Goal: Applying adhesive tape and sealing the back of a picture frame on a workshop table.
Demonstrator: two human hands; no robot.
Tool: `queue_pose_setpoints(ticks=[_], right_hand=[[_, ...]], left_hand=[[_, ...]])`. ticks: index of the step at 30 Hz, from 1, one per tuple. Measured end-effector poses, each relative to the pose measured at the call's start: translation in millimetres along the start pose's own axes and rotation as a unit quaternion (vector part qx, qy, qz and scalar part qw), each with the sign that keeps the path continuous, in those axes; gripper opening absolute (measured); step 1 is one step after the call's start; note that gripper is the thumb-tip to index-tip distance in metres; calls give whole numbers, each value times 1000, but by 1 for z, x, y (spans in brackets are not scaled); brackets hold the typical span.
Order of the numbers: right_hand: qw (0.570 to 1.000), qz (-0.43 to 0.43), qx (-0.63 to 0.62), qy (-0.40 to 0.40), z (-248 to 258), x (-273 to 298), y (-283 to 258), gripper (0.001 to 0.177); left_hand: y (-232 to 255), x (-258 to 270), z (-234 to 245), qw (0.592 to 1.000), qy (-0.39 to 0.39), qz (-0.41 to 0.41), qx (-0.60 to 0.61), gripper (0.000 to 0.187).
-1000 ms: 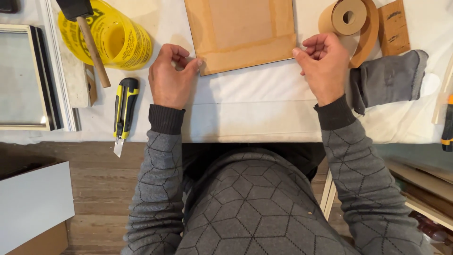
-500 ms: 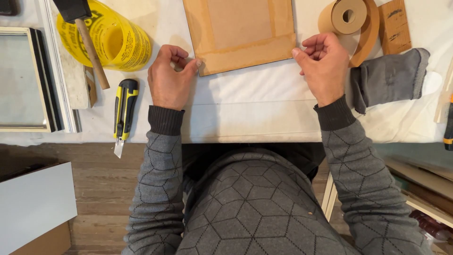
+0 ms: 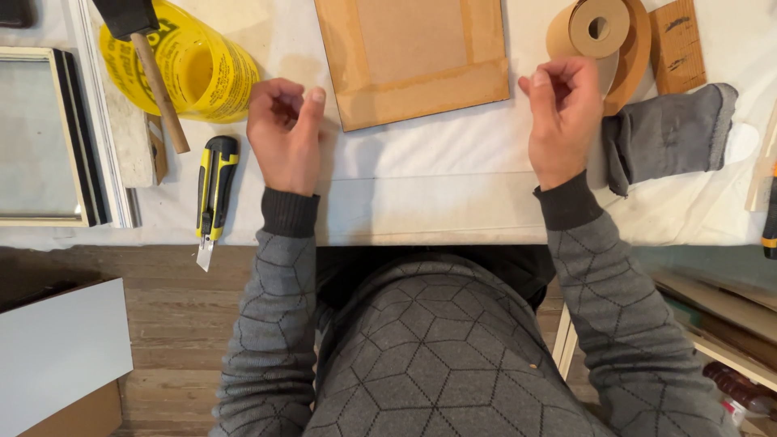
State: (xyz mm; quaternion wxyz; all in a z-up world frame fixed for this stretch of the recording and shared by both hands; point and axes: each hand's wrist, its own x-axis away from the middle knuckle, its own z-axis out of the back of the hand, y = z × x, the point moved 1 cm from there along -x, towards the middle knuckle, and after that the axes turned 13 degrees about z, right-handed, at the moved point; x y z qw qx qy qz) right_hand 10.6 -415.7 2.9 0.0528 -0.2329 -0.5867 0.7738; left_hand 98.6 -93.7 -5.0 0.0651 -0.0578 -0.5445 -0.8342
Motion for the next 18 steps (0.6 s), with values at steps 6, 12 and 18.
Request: queue_pose_setpoints(ticks=[6, 12, 18], right_hand=[[994, -9, -109, 21, -3, 7, -9, 5], [982, -78, -164, 48, -1, 19, -17, 5], [984, -120, -132, 12, 3, 35, -38, 12]], left_hand=[[7, 18, -2, 924, -60, 79, 368, 27], [8, 20, 13, 918, -83, 116, 369, 27], [1, 24, 24, 931, -110, 122, 326, 25]])
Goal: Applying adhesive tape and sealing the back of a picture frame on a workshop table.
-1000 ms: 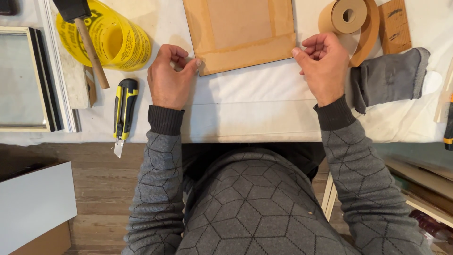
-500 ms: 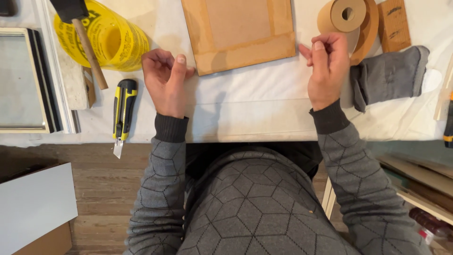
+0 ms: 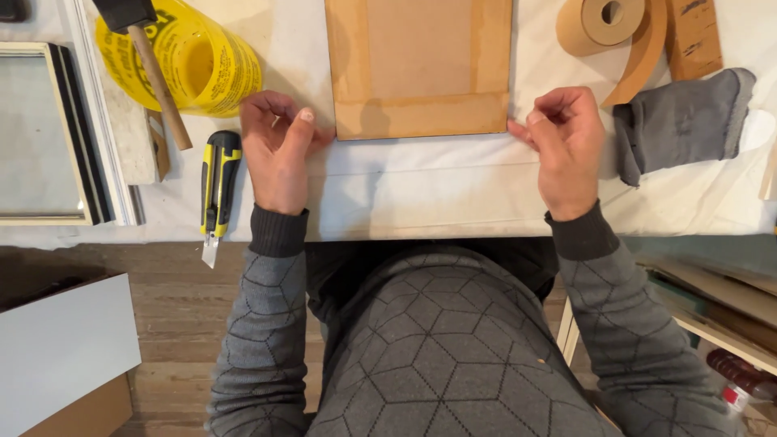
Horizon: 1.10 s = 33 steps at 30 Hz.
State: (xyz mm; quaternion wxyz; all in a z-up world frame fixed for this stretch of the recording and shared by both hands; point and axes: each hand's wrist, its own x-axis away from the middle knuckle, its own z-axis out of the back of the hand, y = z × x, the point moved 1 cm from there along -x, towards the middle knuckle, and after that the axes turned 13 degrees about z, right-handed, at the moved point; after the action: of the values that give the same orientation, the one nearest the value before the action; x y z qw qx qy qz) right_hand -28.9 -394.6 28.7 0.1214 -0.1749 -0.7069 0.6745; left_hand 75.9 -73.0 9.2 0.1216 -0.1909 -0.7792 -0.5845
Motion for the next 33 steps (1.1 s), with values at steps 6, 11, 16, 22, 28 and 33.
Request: queue_pose_setpoints(ticks=[6, 11, 16, 22, 28, 33], right_hand=[[974, 126, 178, -65, -24, 21, -18, 16], [896, 231, 349, -150, -58, 33, -25, 34], [919, 200, 289, -181, -70, 39, -21, 42], [915, 177, 306, -193, -69, 42, -24, 46], [893, 189, 342, -224, -83, 38, -36, 48], [873, 219, 350, -259, -96, 39, -34, 46]], left_hand=[[5, 47, -43, 904, 14, -198, -379, 38], [-27, 73, -93, 733, -133, -244, -620, 85], [-26, 72, -77, 728, -104, -217, -642, 92], [-4, 76, 0, 719, 1, -152, -678, 101], [9, 78, 9, 704, 71, -144, -692, 92], [4, 72, -16, 708, 8, -175, -684, 82]])
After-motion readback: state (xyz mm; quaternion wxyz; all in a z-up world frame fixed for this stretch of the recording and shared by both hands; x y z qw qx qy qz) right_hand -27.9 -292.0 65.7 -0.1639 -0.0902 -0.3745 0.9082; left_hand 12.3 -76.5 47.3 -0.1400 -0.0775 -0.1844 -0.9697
